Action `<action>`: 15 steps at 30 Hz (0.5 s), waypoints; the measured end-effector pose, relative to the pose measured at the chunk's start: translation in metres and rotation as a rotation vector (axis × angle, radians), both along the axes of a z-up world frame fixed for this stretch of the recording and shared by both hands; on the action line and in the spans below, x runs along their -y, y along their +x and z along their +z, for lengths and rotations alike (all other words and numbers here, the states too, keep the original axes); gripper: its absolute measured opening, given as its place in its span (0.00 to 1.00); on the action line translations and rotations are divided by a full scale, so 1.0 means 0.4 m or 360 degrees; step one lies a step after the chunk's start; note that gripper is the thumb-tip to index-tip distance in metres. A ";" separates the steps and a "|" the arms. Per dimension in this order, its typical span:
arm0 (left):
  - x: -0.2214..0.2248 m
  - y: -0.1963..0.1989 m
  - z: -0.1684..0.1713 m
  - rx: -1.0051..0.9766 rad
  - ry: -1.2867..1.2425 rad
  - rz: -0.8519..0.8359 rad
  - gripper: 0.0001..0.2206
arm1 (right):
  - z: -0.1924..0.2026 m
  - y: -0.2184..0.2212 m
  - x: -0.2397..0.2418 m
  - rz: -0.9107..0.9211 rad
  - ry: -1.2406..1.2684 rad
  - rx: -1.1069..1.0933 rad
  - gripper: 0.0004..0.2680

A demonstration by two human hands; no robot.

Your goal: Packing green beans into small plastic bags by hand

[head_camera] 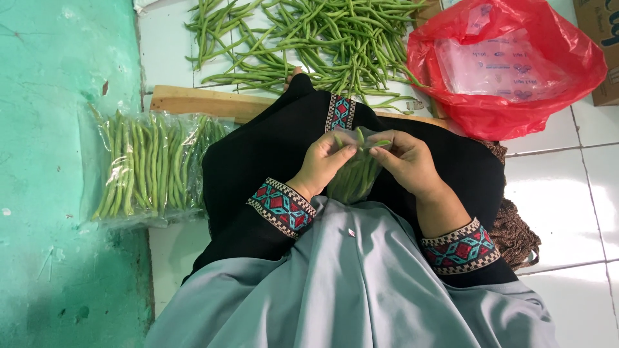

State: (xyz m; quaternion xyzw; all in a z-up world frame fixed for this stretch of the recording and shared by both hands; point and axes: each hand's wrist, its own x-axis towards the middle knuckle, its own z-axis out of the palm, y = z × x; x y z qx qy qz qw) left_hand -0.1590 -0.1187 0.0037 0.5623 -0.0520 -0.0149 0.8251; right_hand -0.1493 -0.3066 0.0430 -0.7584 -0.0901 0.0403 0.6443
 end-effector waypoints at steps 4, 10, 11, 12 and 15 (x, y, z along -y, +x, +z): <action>0.006 0.008 -0.019 0.0019 0.0090 0.0113 0.04 | -0.038 0.000 0.043 0.0032 -0.0148 0.0140 0.06; 0.028 -0.026 -0.139 0.0065 0.0575 0.0086 0.18 | -0.059 -0.019 0.103 0.0025 -0.0305 0.0284 0.07; 0.018 -0.038 -0.156 0.0086 0.0459 -0.0175 0.19 | -0.032 -0.029 0.108 0.0111 -0.0256 0.0275 0.06; 0.010 -0.048 -0.171 0.0107 0.0337 -0.0433 0.21 | -0.005 -0.036 0.115 0.0196 -0.0205 0.0266 0.05; -0.019 -0.080 -0.166 -0.0032 0.0811 -0.0425 0.26 | 0.089 -0.064 0.080 0.0246 -0.0275 0.0314 0.04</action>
